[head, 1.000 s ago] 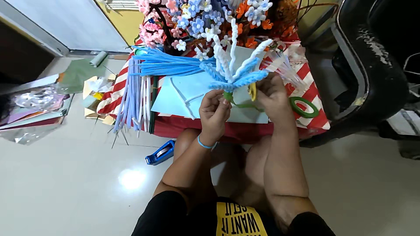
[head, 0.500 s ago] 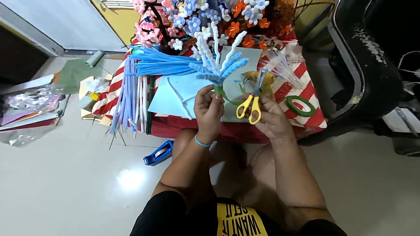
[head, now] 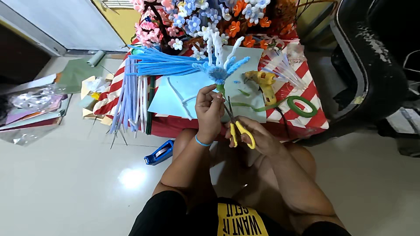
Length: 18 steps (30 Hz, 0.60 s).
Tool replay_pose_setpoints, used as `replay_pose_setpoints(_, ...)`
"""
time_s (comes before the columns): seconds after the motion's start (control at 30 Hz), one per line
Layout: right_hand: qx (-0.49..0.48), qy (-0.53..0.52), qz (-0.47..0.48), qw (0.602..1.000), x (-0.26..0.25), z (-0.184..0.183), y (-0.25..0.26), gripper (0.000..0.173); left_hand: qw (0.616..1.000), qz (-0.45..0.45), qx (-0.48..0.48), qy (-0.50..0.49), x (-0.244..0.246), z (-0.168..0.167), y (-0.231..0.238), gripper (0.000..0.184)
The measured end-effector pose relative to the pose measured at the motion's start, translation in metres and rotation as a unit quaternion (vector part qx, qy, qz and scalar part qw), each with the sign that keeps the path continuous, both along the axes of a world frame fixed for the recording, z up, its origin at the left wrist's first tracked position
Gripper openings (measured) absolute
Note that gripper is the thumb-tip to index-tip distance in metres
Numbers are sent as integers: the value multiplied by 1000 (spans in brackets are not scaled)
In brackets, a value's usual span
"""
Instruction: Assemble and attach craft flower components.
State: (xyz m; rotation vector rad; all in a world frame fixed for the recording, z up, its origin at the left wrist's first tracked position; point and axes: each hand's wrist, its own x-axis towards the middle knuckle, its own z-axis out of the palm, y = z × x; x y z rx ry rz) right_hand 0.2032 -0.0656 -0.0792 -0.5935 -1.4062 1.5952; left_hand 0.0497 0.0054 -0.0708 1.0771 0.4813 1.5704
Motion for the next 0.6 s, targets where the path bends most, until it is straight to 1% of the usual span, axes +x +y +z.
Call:
replay_pose_setpoints(0.07, 18, 6, -22, 1000, -4, -3, 1, 56, 1000, -8, -1, -1, 0, 0, -1, 25)
replay_pose_setpoints(0.23, 66, 40, -66, 995, -12, -12, 7, 53, 1000, -24, -13, -3, -1, 2, -3, 26)
replay_pose_setpoints(0.4, 108, 35, -105, 988, -14, -12, 12, 50, 999, -28, -15, -4, -1, 2, -2, 25)
replay_pose_setpoints(0.5, 119, 33, -117, 985, -14, -11, 13, 50, 1000, -28, -5, 8, 0, 1, -2, 24)
replay_pose_setpoints(0.6, 116, 57, -107, 986, -14, -11, 12, 49, 999, -19, 14, 29, 1, -3, 0, 23)
